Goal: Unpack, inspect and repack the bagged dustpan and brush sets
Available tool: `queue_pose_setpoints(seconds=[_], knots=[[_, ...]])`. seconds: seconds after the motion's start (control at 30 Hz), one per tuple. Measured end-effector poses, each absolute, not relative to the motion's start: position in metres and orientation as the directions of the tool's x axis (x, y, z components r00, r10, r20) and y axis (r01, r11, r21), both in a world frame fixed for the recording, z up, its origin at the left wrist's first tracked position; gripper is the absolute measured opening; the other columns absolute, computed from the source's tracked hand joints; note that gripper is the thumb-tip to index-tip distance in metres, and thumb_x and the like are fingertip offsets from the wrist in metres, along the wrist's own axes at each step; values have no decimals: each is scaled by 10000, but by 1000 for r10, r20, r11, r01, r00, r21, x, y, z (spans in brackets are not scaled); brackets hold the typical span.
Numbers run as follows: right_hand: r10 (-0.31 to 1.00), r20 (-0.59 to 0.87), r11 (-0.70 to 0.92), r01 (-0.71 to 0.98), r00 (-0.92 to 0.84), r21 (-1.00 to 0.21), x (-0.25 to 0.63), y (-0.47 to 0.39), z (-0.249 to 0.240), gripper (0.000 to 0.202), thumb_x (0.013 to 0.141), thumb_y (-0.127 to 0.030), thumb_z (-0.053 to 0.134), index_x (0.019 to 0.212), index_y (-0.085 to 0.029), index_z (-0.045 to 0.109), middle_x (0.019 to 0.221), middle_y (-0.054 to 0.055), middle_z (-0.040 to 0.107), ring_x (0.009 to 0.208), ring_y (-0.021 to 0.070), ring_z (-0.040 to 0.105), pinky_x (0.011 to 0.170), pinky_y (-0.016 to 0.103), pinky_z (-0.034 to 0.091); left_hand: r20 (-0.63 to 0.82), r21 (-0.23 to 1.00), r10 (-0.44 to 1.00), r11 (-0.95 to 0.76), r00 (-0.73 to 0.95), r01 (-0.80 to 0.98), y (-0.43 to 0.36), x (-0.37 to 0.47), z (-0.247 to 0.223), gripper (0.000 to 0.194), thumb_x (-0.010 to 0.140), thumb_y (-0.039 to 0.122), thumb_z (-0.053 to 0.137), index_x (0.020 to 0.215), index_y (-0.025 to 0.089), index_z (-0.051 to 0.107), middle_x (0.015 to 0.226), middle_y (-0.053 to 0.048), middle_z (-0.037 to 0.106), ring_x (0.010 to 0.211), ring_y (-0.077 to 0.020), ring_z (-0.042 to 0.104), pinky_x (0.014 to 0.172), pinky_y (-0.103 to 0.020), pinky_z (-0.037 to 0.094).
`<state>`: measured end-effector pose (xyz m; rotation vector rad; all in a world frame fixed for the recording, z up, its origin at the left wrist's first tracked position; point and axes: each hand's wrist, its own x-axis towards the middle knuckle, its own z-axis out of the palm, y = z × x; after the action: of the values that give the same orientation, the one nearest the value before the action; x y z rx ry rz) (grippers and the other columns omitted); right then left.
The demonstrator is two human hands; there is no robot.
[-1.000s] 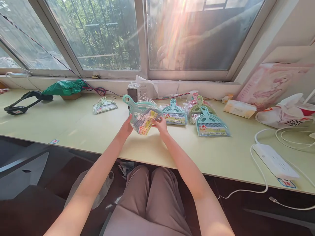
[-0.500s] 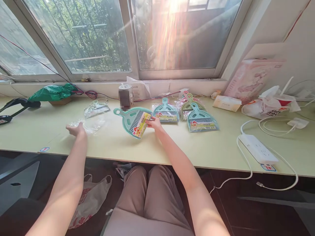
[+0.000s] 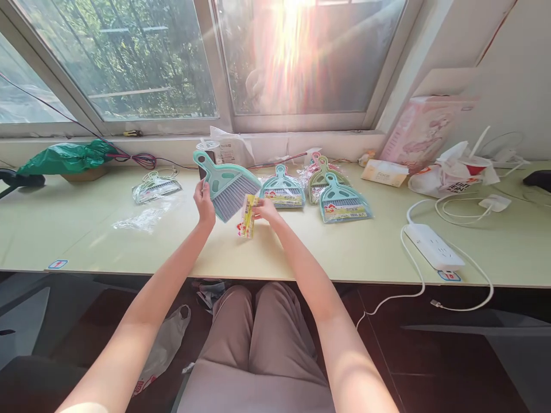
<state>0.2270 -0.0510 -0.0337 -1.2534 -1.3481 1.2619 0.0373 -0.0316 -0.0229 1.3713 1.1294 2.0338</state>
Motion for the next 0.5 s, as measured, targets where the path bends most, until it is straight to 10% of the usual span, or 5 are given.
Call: queue_pose_setpoints(seconds=[0.17,0.5], knots=[[968,248,163,838,-34,-521,224,-66,-31,363,787,-195,767,1142,-224,696,1205,124,692,1111,297,648,880,378,530,732,665,502,-674,-461,321,-39,42,-18,533,1003,619,389,1319,221,548,1276,-114,634,1217,-219,599,1061,-369,440],[952,201,306,663,-232,-683,211,-69,-41,496,868,-156,679,1349,-265,620,1151,53,727,850,175,670,690,278,555,778,627,484,-645,-401,438,-64,50,-27,467,1038,536,362,1324,216,544,1304,-131,638,1206,-228,609,1037,-370,457]])
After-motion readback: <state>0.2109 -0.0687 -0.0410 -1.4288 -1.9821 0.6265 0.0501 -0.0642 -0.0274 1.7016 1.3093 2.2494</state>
